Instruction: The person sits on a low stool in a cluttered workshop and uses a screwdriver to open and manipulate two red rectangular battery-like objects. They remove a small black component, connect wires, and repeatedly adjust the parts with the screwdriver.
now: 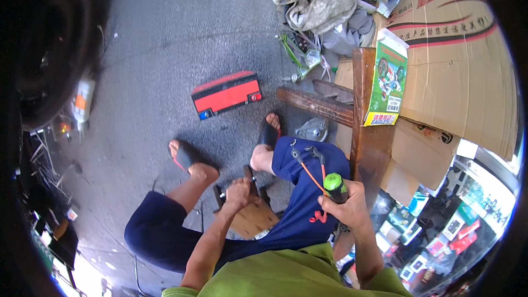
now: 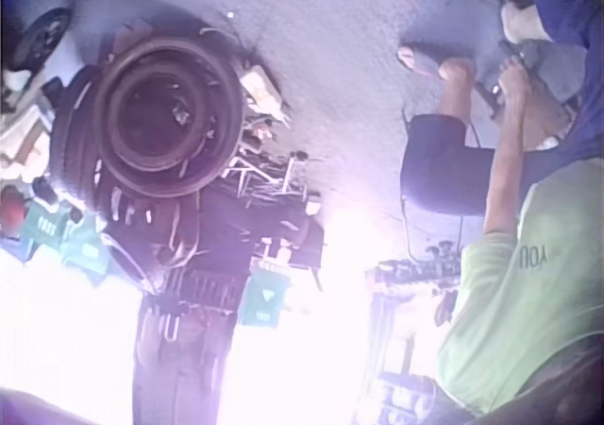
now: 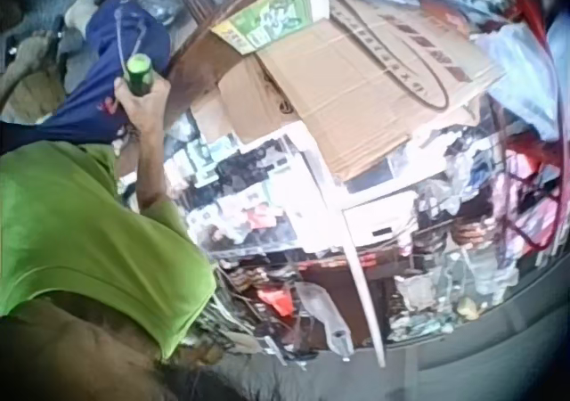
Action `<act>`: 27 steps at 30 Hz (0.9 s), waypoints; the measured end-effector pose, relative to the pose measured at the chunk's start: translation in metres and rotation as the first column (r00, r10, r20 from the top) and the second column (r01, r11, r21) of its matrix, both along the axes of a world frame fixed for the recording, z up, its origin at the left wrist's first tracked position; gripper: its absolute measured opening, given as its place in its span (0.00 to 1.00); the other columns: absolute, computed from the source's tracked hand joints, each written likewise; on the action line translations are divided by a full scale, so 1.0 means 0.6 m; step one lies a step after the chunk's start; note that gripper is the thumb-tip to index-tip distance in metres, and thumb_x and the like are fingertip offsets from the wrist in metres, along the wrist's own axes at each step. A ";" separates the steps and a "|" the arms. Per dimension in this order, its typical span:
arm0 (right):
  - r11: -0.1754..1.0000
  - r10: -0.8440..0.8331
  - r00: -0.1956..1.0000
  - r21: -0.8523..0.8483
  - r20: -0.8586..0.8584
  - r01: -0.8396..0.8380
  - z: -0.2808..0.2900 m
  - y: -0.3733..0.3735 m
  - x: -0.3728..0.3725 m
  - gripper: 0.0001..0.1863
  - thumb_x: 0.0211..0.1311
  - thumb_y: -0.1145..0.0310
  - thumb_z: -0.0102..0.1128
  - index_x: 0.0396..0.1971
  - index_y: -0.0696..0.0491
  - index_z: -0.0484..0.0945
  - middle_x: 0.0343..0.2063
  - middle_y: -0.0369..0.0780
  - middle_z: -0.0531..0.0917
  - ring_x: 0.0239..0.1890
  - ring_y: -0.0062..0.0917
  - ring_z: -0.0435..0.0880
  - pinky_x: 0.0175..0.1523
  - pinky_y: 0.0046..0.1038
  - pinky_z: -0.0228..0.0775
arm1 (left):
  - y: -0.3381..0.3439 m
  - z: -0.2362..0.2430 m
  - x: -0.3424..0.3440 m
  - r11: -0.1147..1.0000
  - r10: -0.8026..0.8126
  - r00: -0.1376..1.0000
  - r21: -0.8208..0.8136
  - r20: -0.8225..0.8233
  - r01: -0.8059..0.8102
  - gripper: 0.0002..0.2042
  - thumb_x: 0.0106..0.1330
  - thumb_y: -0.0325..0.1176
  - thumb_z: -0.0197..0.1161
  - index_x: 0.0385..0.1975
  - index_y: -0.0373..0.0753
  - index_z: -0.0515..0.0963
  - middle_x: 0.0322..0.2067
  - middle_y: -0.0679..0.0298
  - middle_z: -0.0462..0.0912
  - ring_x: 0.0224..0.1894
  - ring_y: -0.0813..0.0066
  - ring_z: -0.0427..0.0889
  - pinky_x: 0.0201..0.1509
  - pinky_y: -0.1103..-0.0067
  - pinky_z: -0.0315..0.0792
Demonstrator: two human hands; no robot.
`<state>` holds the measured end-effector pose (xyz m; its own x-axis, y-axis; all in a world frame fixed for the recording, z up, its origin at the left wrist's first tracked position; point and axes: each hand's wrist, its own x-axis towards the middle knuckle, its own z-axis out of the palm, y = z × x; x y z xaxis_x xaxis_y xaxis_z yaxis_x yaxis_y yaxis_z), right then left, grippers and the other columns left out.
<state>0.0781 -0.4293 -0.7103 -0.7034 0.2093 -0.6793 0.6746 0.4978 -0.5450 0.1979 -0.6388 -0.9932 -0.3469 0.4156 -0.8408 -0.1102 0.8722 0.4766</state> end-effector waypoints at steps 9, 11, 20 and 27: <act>0.996 -0.056 0.946 -0.090 -0.320 0.028 -0.037 -0.018 0.048 0.05 0.50 0.76 0.64 0.24 0.57 0.75 0.17 0.30 0.74 0.22 0.10 0.69 0.27 0.19 0.63 | 0.015 -0.084 -0.006 0.791 -0.420 0.905 0.460 -0.069 0.402 0.27 0.51 0.52 0.68 0.46 0.40 0.76 0.43 0.49 0.81 0.48 0.49 0.79 0.51 0.61 0.73; 0.996 -0.074 0.933 -0.071 -0.353 0.052 -0.059 0.002 0.079 0.06 0.51 0.72 0.64 0.26 0.57 0.77 0.17 0.31 0.74 0.22 0.11 0.69 0.28 0.23 0.65 | 0.012 -0.065 0.012 0.871 -0.317 0.943 0.360 -0.105 0.333 0.26 0.51 0.51 0.68 0.45 0.40 0.76 0.41 0.48 0.81 0.48 0.48 0.79 0.50 0.60 0.73; 0.988 0.048 0.837 -0.095 -0.545 -0.118 -0.056 0.034 0.123 0.13 0.46 0.64 0.62 0.22 0.59 0.74 0.14 0.45 0.76 0.19 0.28 0.76 0.29 0.32 0.68 | -0.098 -0.068 -0.102 0.672 0.737 0.665 0.241 -0.124 -0.700 0.12 0.60 0.31 0.54 0.39 0.32 0.77 0.23 0.51 0.81 0.26 0.59 0.82 0.28 0.68 0.76; 0.960 0.004 0.838 -0.232 -0.546 -0.156 -0.035 0.076 0.210 0.11 0.47 0.66 0.65 0.23 0.57 0.75 0.14 0.36 0.74 0.19 0.17 0.70 0.29 0.26 0.65 | -0.021 0.256 -0.246 0.006 0.876 0.288 0.589 0.387 -0.808 0.16 0.59 0.21 0.49 0.48 0.28 0.70 0.27 0.56 0.77 0.24 0.67 0.80 0.28 0.74 0.79</act>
<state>0.2041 -0.3839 -0.7313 -0.9774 0.0084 -0.2110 0.2021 0.3279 -0.9229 0.0505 -0.6513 -0.8399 -0.8674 0.1045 -0.4865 -0.4924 -0.3210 0.8090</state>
